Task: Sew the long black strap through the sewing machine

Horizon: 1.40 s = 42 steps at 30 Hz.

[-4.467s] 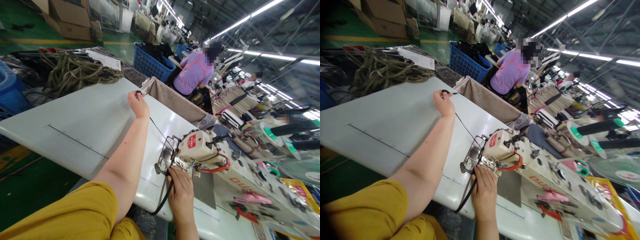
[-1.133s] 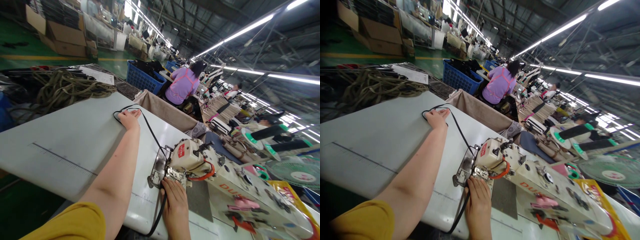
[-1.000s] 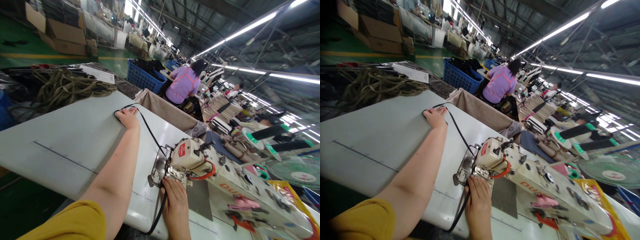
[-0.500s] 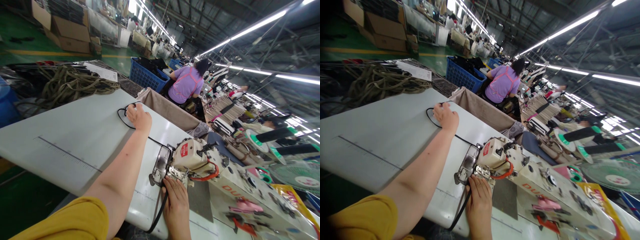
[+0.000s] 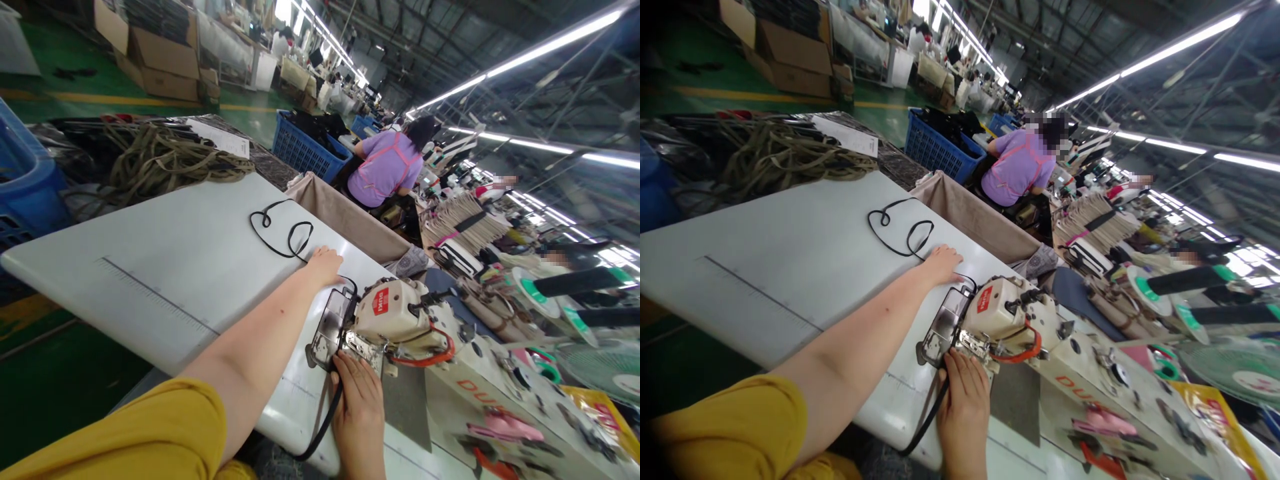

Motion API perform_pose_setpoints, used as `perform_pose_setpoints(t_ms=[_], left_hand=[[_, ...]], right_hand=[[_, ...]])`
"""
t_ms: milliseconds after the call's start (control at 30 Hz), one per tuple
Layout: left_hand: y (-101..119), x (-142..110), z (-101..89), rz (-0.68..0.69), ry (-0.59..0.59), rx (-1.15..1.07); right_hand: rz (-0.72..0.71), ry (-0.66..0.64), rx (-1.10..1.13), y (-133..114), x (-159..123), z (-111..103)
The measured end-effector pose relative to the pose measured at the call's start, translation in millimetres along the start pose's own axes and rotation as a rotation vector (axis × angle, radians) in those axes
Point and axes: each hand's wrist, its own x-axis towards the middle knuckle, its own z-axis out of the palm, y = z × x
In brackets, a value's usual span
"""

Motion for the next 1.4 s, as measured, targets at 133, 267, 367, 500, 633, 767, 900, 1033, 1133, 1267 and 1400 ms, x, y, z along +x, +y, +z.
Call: perform_pose_setpoints(t_ms=[133, 267, 367, 500, 633, 767, 900, 1033, 1133, 1267, 1400], left_hand=[[-10, 6, 4.4, 0.007, -0.058, 0.038], [-20, 7, -3.8, -0.126, 0.128, -0.003], [-24, 5, -12.7, -0.24, 0.278, -0.073], [-27, 1, -21.1, -0.35, 0.453, -0.123], [-31, -1, -24.5, -0.421, 0.524, -0.177], [-39, 0, -29.0, -0.529, 0.597, -0.283], [-50, 1, -34.9, -0.67, 0.693, -0.477], [-62, 3, -36.7, -0.76, 0.792, -0.679], [-70, 7, -35.1, -0.813, 0.882, -0.81], [-78, 12, -31.9, -0.845, 1.01, -1.153], [-84, 16, -31.2, -0.795, 1.183, -1.464]], right_hand=[[0.001, 0.003, -0.008, -1, 1, -1], [-0.006, 0.005, -0.01, -3, 4, -2], [-0.012, 0.002, -0.014, -3, 5, -2], [-0.011, 0.0, -0.016, -1, 2, -1], [-0.004, -0.006, -0.009, -1, 1, -2], [-0.001, -0.01, -0.011, -2, 2, -2], [-0.002, -0.014, -0.025, -2, 2, -2], [-0.009, -0.01, -0.03, -2, 2, -2], [-0.013, 0.002, -0.028, -2, 3, -2], [-0.014, -0.012, -0.033, -2, 2, -2], [-0.004, -0.036, -0.029, -3, 2, -4]])
